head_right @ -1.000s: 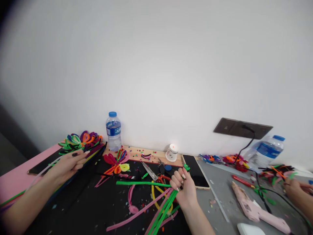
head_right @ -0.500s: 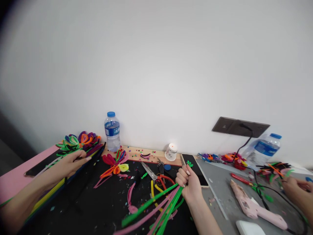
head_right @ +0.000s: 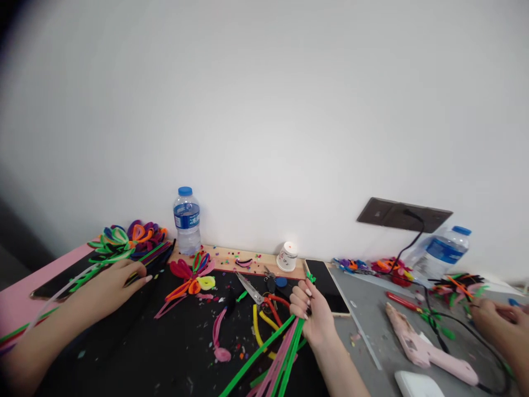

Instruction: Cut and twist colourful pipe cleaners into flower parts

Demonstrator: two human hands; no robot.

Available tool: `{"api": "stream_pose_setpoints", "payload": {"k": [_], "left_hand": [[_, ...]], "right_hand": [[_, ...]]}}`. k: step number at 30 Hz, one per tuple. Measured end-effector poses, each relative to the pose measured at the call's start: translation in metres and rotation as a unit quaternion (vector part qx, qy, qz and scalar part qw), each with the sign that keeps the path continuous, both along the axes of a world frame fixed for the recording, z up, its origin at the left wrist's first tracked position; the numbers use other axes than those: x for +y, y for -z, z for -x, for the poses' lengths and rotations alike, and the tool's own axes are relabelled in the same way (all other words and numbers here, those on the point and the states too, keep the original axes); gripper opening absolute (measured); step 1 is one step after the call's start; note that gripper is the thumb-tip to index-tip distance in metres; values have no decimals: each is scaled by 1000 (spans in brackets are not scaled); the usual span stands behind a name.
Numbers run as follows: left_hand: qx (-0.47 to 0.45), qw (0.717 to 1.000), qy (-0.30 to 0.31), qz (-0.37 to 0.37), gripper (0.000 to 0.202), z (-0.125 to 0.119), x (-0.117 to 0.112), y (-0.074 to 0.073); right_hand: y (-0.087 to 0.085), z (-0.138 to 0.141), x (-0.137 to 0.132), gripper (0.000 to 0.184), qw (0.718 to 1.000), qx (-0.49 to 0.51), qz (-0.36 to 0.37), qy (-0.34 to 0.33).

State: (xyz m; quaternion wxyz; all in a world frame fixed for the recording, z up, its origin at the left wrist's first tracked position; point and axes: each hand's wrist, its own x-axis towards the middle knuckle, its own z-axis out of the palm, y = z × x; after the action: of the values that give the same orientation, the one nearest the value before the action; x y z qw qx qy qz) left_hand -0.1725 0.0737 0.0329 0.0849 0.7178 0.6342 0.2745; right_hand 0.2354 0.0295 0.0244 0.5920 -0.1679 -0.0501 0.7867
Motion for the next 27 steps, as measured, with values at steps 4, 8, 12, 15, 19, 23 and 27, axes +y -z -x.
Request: {"api": "stream_pose_setpoints", "payload": {"k": [4,8,12,15,19,23,27], "left_hand": [[-31,996,35,-70,20,-14,-7,-26],[-266,958,90,61,26,-53,-28,-46],[-417,826,231,300,35,-111,-50,-37],[-420,751,295,415,41,-154,-61,-24],[-449,651,354,499,28,-199,-72,-13],[-487,581,328,564,26,-224,-77,1],[-505,583,303,560,26,-221,-74,14]], "right_hand": [[1,9,-3,32,1000,-1,-6,-19],[0,23,-8,29,1000,-14,-24,4],[0,38,-13,26,998,-51,-39,25],[0,44,-15,26,995,-83,-47,33],[-2,47,-15,25,989,-119,-64,55],[-3,52,-16,23,981,-161,-94,58],[-4,54,-20,21,954,-277,-104,48]]}}
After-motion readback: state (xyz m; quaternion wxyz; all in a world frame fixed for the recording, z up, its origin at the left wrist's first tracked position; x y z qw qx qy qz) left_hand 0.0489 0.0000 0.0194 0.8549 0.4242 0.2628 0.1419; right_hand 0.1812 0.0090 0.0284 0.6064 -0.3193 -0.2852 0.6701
